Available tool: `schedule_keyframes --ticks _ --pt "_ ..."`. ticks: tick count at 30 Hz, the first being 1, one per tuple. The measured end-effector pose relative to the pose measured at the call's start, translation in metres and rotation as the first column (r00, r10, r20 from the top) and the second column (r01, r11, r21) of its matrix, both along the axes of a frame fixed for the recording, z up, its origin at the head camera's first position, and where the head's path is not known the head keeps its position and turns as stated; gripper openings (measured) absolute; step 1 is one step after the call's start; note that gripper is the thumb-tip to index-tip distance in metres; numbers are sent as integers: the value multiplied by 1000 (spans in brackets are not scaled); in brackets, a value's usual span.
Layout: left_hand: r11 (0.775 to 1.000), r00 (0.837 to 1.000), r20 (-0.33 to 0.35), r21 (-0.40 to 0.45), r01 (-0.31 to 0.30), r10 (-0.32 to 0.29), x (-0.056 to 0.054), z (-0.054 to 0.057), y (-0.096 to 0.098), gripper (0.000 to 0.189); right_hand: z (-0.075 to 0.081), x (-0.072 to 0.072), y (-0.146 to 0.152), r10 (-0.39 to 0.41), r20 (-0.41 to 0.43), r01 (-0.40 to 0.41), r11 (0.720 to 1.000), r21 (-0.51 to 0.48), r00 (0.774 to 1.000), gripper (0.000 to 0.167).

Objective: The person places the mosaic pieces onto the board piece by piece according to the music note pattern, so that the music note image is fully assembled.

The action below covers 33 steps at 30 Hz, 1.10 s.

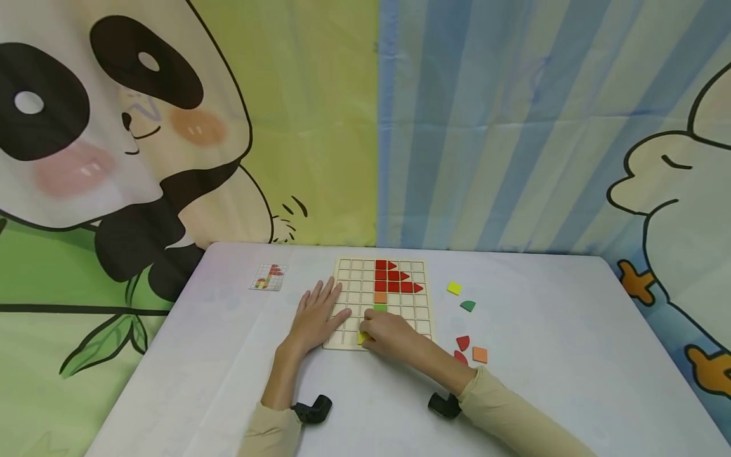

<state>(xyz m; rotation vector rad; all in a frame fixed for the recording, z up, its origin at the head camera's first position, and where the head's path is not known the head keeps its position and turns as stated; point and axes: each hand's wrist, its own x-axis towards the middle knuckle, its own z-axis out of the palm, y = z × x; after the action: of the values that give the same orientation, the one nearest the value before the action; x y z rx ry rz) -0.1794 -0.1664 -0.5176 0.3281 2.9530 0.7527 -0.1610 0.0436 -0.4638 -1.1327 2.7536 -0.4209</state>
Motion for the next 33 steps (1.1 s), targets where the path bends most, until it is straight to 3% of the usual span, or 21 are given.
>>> schedule_keyframes --ticks 8,15,20,23,28,33 --pt "1000 1000 -3 9 3 -3 2 -3 0 75 3 10 8 4 -7 -4 999 -39 1000 17" --pt "1000 1000 1 16 3 -3 0 -3 2 76 17 43 41 28 -12 -28 1000 -8 1000 41" --pt "1000 1000 -4 23 1 -1 -2 -1 1 76 19 67 78 23 15 -24 1000 16 1000 41" --pt "1000 1000 0 25 7 -7 -2 0 -1 77 17 75 99 8 -15 -8 1000 -2 1000 38" --pt "999 1000 2 35 13 -13 -1 -1 -2 76 14 77 127 -29 -48 26 998 -51 998 36" --pt "999 1000 -2 38 8 -8 -1 -3 -1 76 19 63 142 -99 -13 98 994 -43 995 36"
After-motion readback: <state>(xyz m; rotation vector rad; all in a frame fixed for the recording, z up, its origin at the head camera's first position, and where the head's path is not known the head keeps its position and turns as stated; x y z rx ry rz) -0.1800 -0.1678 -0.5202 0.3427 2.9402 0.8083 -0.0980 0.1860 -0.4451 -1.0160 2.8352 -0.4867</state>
